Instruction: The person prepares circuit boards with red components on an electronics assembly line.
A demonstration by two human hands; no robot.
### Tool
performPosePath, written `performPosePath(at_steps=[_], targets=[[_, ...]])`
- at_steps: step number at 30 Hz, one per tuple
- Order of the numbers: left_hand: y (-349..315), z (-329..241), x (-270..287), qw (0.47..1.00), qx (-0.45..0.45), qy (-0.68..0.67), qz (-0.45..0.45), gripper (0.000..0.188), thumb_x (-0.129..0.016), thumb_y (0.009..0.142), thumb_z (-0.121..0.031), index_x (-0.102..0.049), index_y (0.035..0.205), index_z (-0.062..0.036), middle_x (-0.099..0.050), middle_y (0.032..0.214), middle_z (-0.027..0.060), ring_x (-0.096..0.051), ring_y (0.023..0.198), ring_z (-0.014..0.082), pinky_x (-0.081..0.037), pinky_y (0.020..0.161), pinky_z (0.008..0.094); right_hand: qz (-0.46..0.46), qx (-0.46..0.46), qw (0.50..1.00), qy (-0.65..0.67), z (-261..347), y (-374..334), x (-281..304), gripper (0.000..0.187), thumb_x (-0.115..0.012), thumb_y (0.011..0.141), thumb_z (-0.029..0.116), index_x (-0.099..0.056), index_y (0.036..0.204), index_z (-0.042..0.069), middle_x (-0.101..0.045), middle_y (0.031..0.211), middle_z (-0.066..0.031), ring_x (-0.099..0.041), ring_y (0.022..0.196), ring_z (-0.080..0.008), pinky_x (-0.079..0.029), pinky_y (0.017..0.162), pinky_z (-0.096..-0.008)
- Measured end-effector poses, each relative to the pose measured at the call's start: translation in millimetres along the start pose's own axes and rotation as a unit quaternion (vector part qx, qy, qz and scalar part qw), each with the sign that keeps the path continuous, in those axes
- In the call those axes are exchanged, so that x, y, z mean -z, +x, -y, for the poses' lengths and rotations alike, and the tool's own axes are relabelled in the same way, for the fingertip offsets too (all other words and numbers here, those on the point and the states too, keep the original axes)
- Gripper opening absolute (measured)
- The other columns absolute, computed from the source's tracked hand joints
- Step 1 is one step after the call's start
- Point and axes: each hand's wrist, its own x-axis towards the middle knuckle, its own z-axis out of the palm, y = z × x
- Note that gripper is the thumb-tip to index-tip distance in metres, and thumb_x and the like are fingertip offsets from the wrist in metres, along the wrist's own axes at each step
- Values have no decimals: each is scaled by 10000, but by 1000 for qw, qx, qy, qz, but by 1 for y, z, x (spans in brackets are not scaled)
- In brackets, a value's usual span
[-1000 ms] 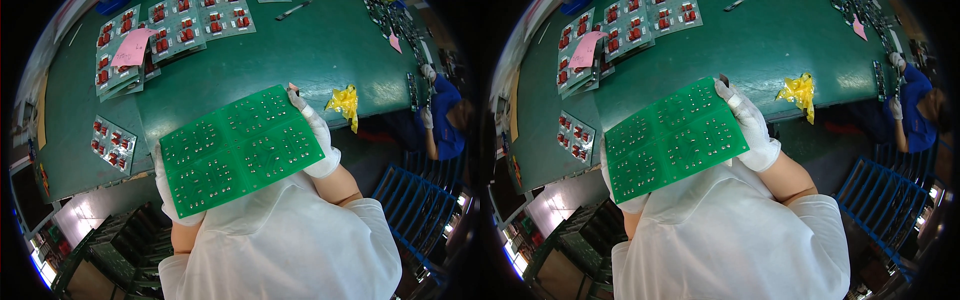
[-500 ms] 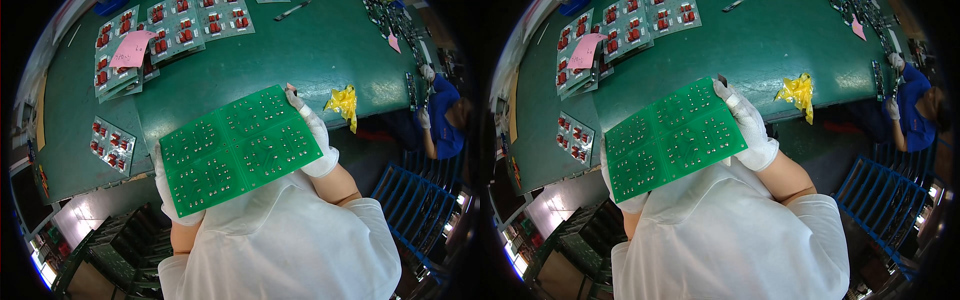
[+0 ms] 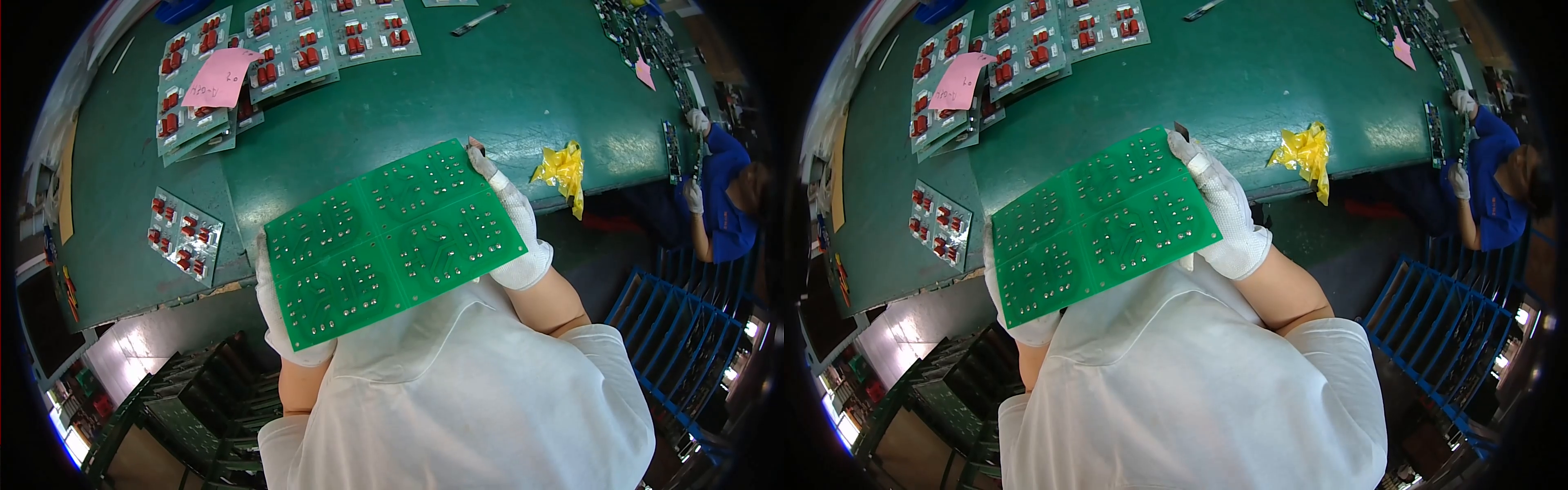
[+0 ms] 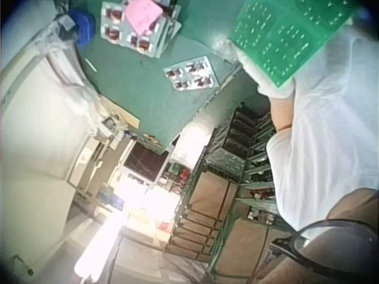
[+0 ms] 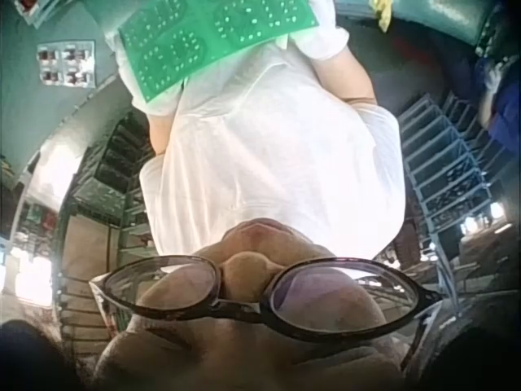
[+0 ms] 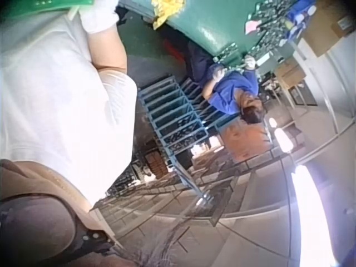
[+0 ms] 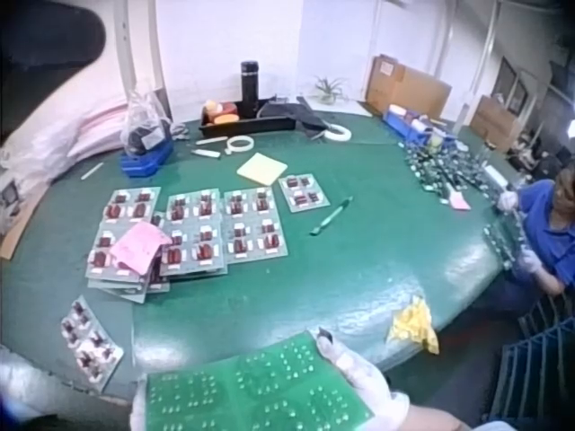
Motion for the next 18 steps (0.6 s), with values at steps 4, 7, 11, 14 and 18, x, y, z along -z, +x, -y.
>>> performPosePath(at_steps=[4,7,11,14,18], targets=[[-1,-1,2,1000,-3,6,-2,342,-386,951,-335,-573,1032,-60,-601,1010,74,-582,878,167,-480,757,291,1,2,1000,3,0,-3,-7,211,-587,870,255,-592,1009,96,-623,934,-24,-606,843,-155,-498,731,-303],[-1,-1,4,1000,-4,10,-2,341,-385,952,-332,-574,1030,-59,-602,1008,74,-582,877,167,-480,756,289,-2,-12,1000,9,0,-1,-5,211,-585,871,260,-594,999,92,-628,922,-28,-613,825,-161,-504,716,-309],[1,0,3,1000,-4,15,0,338,-384,953,-328,-574,1026,-58,-603,1006,75,-583,875,166,-480,756,287,0,-25,1000,16,-3,5,2,211,-580,871,267,-601,980,87,-639,899,-47,-627,792,-184,-516,692,-324],[3,0,2,1000,-6,20,1,337,-383,954,-325,-574,1023,-57,-604,1004,75,-583,873,165,-480,755,286,-21,-14,1000,-13,-2,3,-3,223,-571,875,275,-602,974,78,-644,889,-62,-632,777,-195,-522,674,-330],[6,1,0,1000,-7,27,3,334,-381,956,-320,-575,1019,-56,-605,1001,76,-583,871,164,-480,754,283,-26,-8,999,-34,-2,2,-2,236,-567,876,281,-600,974,69,-643,893,-64,-631,779,-195,-523,671,-326]])
